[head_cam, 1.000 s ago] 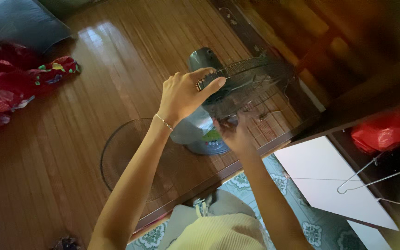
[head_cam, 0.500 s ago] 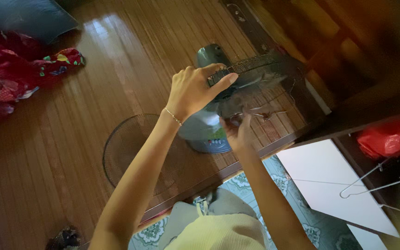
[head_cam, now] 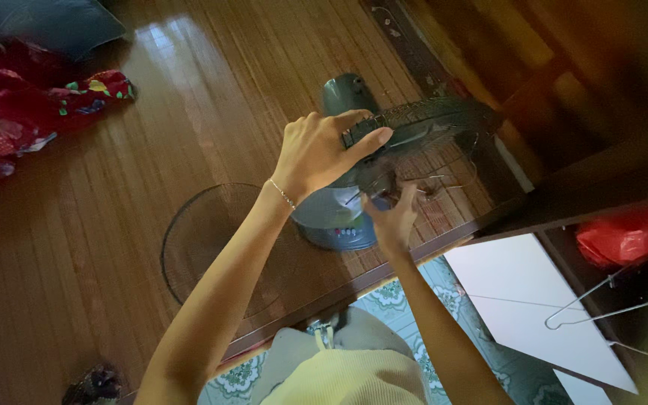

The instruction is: The person assembles a table fan by attaching the front and rear wire cages to the fan head. They align the cages, secure the central nut, and adjust the fan's position on the wooden platform.

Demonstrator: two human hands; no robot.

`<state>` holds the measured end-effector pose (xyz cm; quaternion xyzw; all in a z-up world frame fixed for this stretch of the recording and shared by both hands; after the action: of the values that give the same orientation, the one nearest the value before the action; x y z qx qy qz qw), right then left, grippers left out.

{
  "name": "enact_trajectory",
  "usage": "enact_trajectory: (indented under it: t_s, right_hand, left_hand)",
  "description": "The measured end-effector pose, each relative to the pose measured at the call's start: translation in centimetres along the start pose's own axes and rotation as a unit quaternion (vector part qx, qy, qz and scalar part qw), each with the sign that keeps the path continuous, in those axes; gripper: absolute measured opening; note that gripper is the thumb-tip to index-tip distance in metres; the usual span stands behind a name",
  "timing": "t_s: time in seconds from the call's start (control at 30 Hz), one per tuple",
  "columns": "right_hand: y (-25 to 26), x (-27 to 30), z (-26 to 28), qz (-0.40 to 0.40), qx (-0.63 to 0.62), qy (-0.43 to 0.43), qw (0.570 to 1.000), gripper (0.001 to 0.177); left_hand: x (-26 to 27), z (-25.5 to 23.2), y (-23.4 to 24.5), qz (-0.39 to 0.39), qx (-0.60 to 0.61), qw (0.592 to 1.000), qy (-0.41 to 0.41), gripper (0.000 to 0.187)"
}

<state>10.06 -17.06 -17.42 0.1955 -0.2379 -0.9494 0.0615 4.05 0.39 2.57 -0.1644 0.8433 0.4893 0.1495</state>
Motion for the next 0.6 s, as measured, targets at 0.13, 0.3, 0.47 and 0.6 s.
enact_trajectory:
  t_s: [0.13,0.3,0.47,0.6]
  right_hand:
    - [-3.1,0.1,-4.2,0.085,-0.352,-0.312,0.879,0.058]
    - [-5.3,0.5,-6.5,0.171,-0.544,-0.441,0.694,0.061]
    - [-3.2,0.6,-3.4,0.116,-0.273,-0.327,0.897,0.067]
    - [-1.2,0.2,-0.3,0.054,-0.158,-0.194,0.967,0.068]
  left_hand:
    - [0.6,0.1,0.2,-0.002,-0.012,1.0,-0.011,0.074]
    - [0.5,0.4,0.2,0.024,-0.01,1.0,0.0,0.075]
    - [0.6,0.3,0.4,0.014,-0.016,1.0,-0.003,0.074]
    - [0.9,-0.4,0.3,-0.03,-0.013,0.998,-0.046,0.074]
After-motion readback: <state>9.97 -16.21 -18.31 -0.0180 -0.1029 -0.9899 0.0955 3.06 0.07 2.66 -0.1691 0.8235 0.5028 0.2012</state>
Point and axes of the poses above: each hand's wrist, its own x-axis away from the middle knuckle, its own y-axis out of the back of the hand, z = x × y, the point moved 4 cm from there along -x, towards the middle knuckle, and after that the axes turned 13 degrees about -y, right-handed, at the moved point
